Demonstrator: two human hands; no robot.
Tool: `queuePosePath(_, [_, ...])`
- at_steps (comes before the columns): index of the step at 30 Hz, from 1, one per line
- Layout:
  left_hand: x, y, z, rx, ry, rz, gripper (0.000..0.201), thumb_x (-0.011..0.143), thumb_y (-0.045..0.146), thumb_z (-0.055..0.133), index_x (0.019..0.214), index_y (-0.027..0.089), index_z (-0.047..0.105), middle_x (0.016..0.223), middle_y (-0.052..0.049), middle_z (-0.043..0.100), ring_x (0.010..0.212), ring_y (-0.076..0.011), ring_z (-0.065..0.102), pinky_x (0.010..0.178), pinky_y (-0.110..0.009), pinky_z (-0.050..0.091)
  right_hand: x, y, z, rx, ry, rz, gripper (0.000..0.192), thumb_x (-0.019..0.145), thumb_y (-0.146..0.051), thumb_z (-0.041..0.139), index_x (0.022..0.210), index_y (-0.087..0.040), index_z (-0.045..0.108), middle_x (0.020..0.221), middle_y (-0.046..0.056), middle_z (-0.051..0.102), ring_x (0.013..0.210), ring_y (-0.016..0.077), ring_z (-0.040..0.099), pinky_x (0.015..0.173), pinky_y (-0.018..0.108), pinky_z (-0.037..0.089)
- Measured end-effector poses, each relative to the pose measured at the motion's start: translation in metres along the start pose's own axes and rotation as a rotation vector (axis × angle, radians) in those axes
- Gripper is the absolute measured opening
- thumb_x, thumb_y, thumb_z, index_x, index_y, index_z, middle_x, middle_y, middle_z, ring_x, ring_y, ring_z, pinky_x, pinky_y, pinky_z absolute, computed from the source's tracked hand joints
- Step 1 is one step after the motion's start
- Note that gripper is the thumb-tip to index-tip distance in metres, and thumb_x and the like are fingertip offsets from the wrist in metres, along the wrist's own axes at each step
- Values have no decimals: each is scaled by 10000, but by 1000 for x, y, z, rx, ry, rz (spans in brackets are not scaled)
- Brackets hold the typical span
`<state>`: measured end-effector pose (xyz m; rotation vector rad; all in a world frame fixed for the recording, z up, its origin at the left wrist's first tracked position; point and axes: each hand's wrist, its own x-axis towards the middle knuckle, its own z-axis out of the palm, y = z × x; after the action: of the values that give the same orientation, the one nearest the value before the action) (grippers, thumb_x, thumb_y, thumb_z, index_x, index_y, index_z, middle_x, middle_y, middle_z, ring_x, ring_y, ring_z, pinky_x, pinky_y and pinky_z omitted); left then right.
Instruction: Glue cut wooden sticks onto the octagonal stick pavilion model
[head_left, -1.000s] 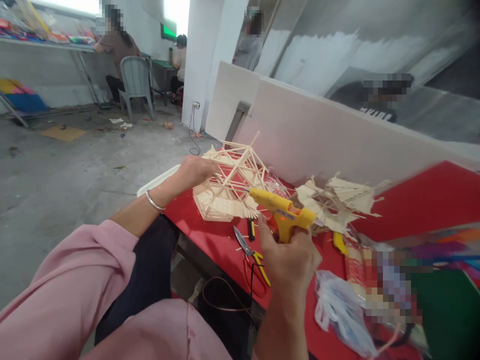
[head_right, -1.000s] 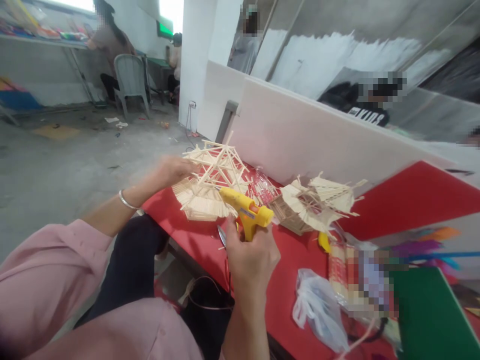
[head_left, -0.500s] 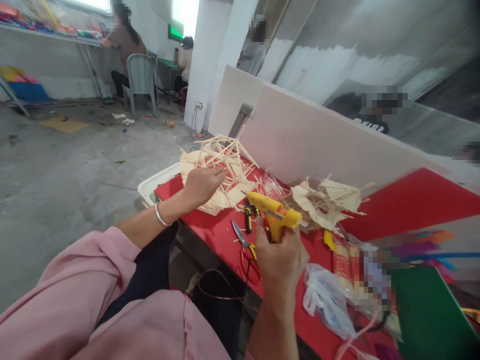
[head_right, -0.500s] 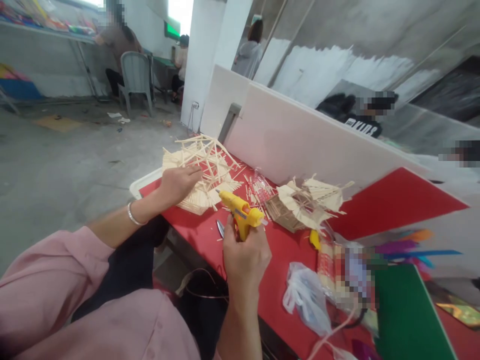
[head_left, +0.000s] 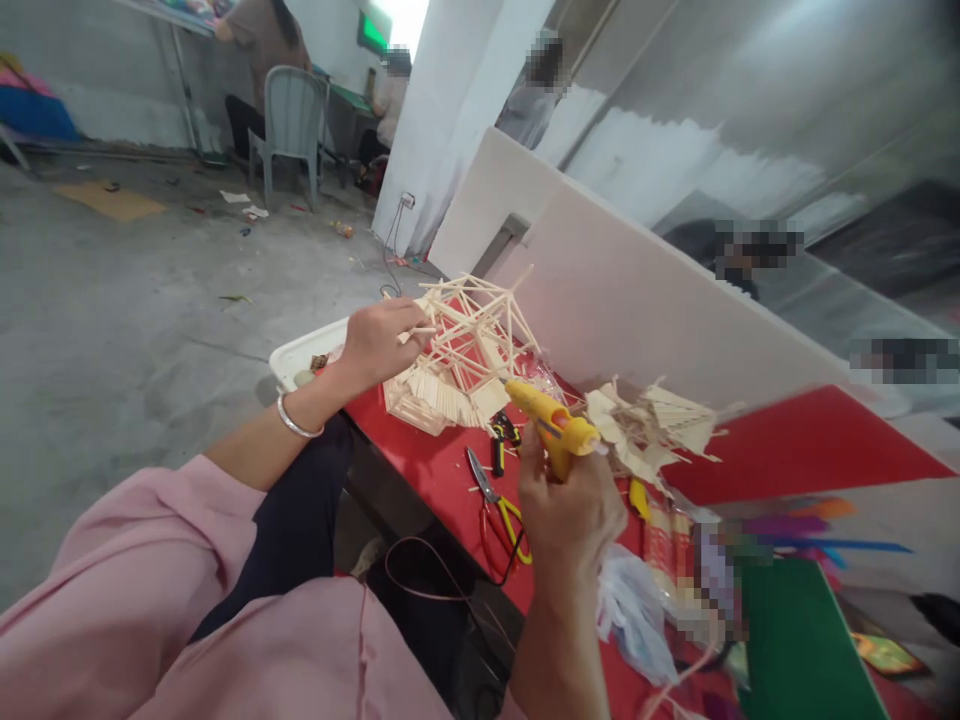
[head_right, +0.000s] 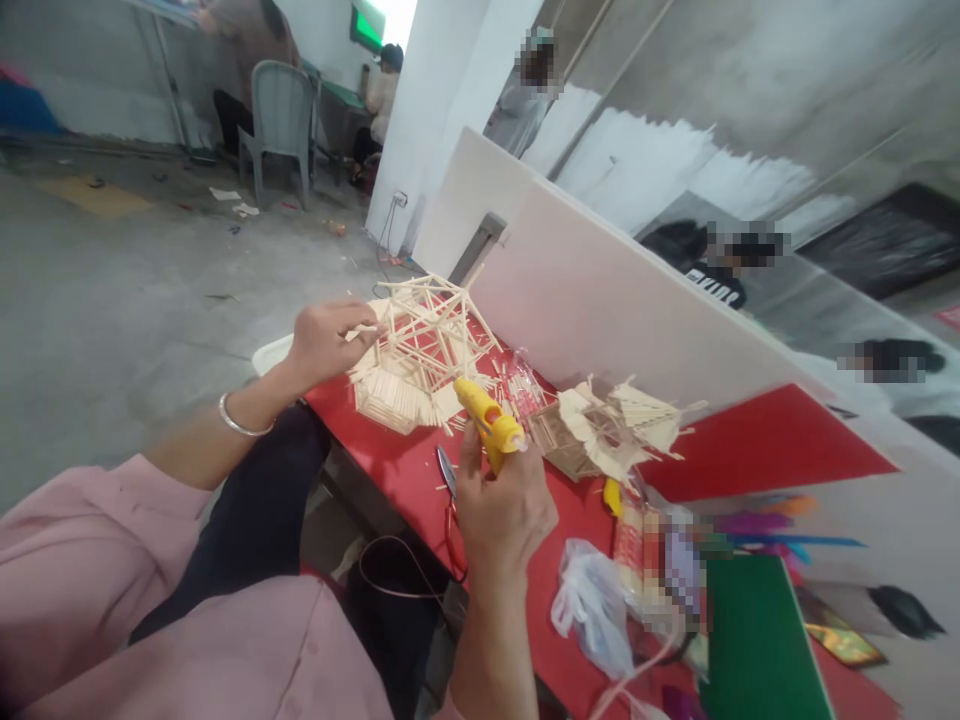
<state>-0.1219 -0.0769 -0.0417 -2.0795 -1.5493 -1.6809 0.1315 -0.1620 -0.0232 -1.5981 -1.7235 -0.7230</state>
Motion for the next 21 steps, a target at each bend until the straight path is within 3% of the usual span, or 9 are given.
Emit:
queuePosePath(3, [22, 20, -2, 7, -108, 192, 184, 861, 255, 574, 813, 213, 746, 940, -33, 751, 844, -160, 673, 684, -271, 459, -9, -4, 1, 49, -58, -133, 363, 943, -460, 529, 1106, -166, 666, 759, 37, 626, 666, 159, 570, 557, 261, 353])
queuePosePath(6, [58, 39, 8, 90, -416, 429, 250, 830, 114, 530, 785, 235, 745, 942, -21, 744, 812, -162, 652, 651, -285, 421, -16, -4, 7, 37, -92, -218, 372, 942, -339, 536, 1288, -215, 601, 858, 35, 630, 731, 147, 573, 597, 254, 376])
queuePosePath(10, [98, 50, 37, 138, -708, 560, 260, 684, -13, 587, 527, 190, 630, 619, -55, 615, 758, -207, 608, 694, -342, 409, -16, -3, 12, -58, -79, -275, 355, 926, -295, 535, 1271, -273, 617, 919, 41, 609, 730, 139, 532, 588, 260, 342])
queuePosePath(15, [104, 47, 60, -27, -783, 524, 323, 538, -96, 603, 407, 189, 524, 499, -28, 470, 734, -222, 581, 734, -371, 402, -9, 7, 8, -99, -37, -366, 386, 903, -212, 535, 1275, -296, 598, 1000, 47, 621, 790, 141, 544, 642, 274, 357])
queuePosePath(21, [94, 51, 59, 260, -788, 722, 314, 648, -79, 549, 506, 190, 623, 511, -38, 520, 718, -221, 593, 724, -377, 396, -2, 19, 7, -106, 7, -441, 352, 914, -276, 593, 1265, -259, 592, 956, 36, 633, 734, 130, 540, 632, 269, 369])
